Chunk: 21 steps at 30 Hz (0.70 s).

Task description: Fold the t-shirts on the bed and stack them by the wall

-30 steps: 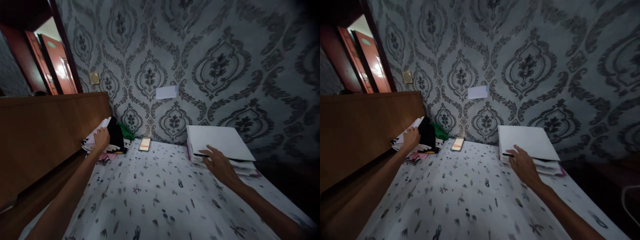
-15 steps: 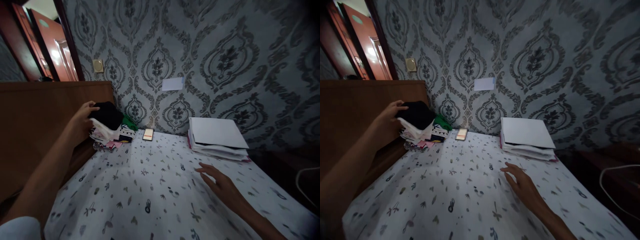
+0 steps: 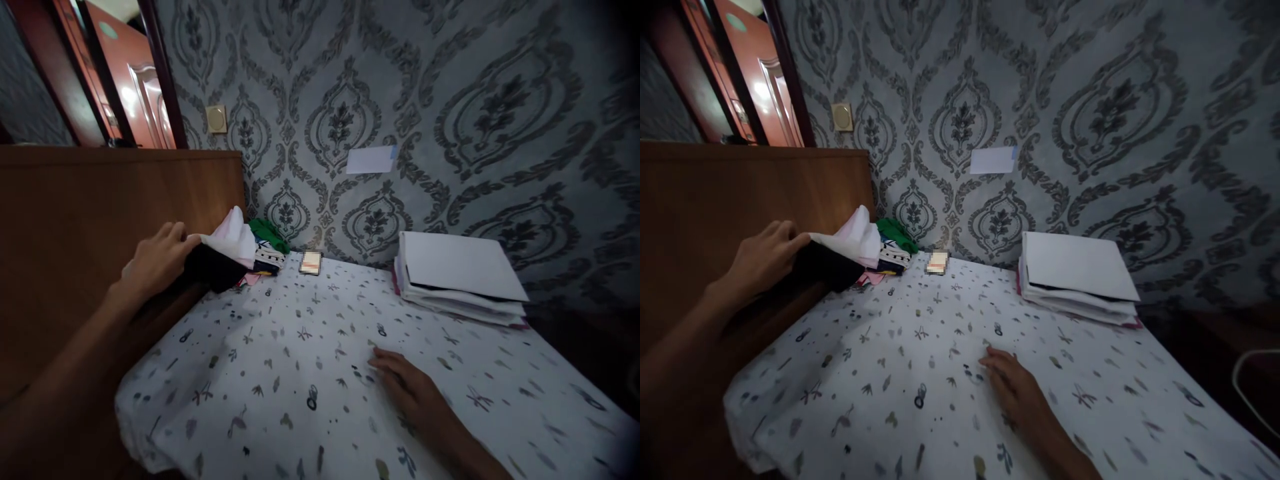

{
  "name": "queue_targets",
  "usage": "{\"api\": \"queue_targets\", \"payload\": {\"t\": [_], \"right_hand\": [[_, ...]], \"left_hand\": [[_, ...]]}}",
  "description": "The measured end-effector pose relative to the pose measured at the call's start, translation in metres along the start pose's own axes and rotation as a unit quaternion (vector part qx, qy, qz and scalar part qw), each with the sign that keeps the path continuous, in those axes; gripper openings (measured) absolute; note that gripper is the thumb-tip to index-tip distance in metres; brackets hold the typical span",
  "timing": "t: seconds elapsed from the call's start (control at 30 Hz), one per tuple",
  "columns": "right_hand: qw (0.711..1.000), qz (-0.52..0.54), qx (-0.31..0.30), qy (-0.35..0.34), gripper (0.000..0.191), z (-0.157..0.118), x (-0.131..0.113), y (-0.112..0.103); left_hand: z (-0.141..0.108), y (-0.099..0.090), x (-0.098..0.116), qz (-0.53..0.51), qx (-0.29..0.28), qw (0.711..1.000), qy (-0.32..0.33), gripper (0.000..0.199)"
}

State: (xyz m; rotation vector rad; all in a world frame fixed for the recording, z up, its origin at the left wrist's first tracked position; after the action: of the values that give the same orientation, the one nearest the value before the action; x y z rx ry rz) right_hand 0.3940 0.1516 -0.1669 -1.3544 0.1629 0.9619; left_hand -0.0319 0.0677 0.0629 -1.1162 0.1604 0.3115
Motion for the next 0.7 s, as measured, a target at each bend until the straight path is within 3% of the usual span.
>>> {"api": "queue_targets", "payload": {"t": [0.07,0.13,0.2,0.27,0.37,0.53,0.63,0.7], "right_hand": [[1.0,0.007,0.014,-0.001,0.056,-0.003,0.0,0.001],[1.0,0.007,0.022,0.005,0.055,-0.007,0.002,0.003],[1.0,0.002,0.022,0.006,0.052,-0.01,0.003,0.005],[1.0,-0.008,0.018,0.003,0.048,-0.011,0.002,0.007],[1.0,-0.013,0.008,0.005,0.045,-0.013,0.0,0.009],[1.0,-0.011,0.001,0.012,0.042,-0.014,-0.001,0.009],[1.0,-0.016,-0.001,0.012,0.042,-0.015,-0.001,0.009],[1.0,-0.02,-0.007,0.012,0.042,-0.015,-0.001,0.01]], "left_hand": [[-0.018,0.017,0.028,-0.002,-0.032,0.999,0.026,0.037],[-0.042,0.057,0.059,-0.051,-0.127,0.988,0.068,0.035],[-0.069,0.099,0.086,-0.14,-0.243,0.953,0.118,0.026],[-0.086,0.124,0.101,-0.216,-0.305,0.915,0.151,0.017],[-0.087,0.136,0.097,-0.269,-0.313,0.901,0.136,0.007],[-0.067,0.146,0.062,-0.186,-0.243,0.951,-0.044,0.023],[-0.06,0.15,0.059,-0.161,-0.239,0.956,-0.06,0.02],[-0.05,0.143,0.045,-0.166,-0.226,0.957,-0.076,0.019]]}}
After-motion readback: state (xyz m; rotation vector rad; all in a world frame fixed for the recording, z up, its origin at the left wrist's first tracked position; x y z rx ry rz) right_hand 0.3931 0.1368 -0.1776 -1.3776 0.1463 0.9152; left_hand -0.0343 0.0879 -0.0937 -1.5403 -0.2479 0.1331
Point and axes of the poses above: each hand's wrist, its own z-axis towards the middle knuckle, its own y-axis out of the palm, x = y × z, the point moved 10 cm from there along z, towards the middle knuckle, and after that the axes turned 6 degrees about -z, right-handed, at the moved point
